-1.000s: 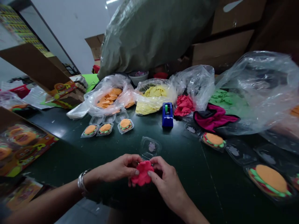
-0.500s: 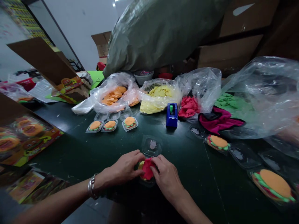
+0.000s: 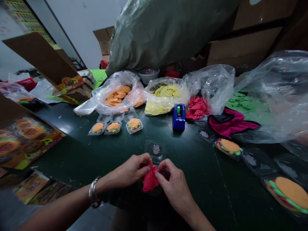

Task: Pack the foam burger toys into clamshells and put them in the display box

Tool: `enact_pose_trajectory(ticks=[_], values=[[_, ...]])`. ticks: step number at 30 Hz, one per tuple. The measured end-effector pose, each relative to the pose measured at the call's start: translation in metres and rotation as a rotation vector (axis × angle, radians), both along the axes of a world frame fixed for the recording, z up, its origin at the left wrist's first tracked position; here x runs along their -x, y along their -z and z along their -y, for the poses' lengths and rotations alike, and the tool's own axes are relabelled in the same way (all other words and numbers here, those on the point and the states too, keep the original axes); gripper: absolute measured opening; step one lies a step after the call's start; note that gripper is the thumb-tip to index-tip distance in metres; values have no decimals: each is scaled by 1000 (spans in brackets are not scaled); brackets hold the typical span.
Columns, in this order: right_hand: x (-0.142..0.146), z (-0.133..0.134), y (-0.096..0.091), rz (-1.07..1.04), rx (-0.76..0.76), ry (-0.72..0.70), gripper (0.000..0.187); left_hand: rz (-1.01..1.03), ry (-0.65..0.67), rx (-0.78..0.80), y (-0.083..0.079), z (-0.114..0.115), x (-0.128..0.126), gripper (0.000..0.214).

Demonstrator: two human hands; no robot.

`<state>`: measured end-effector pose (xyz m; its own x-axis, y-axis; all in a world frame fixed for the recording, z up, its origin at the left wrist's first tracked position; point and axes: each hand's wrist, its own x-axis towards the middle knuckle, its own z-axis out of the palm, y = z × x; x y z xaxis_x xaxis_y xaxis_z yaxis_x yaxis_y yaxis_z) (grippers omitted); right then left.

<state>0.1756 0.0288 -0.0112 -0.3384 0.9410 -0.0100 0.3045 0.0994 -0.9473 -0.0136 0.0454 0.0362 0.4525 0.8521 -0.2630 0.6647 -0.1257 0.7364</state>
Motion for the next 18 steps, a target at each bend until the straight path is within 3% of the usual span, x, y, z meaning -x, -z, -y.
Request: enact_pose_trajectory(ticks=[2, 5, 9, 14, 18], values=[[1, 1, 2, 113, -79, -55, 8, -26, 31, -10, 3, 0, 1, 16], [1, 2, 7, 300, -259, -104, 17, -151, 73, -202, 11, 1, 3, 19], [-4, 7, 6, 283, -361, -48, 18, -105, -8, -352, 13, 11, 13, 20], [-3, 15, 9, 289, -408, -158, 15, -85, 268, -368, 19, 24, 17, 14], [11, 18, 19, 465, -491, -139, 15, -194, 154, -449, 40, 24, 13, 18]])
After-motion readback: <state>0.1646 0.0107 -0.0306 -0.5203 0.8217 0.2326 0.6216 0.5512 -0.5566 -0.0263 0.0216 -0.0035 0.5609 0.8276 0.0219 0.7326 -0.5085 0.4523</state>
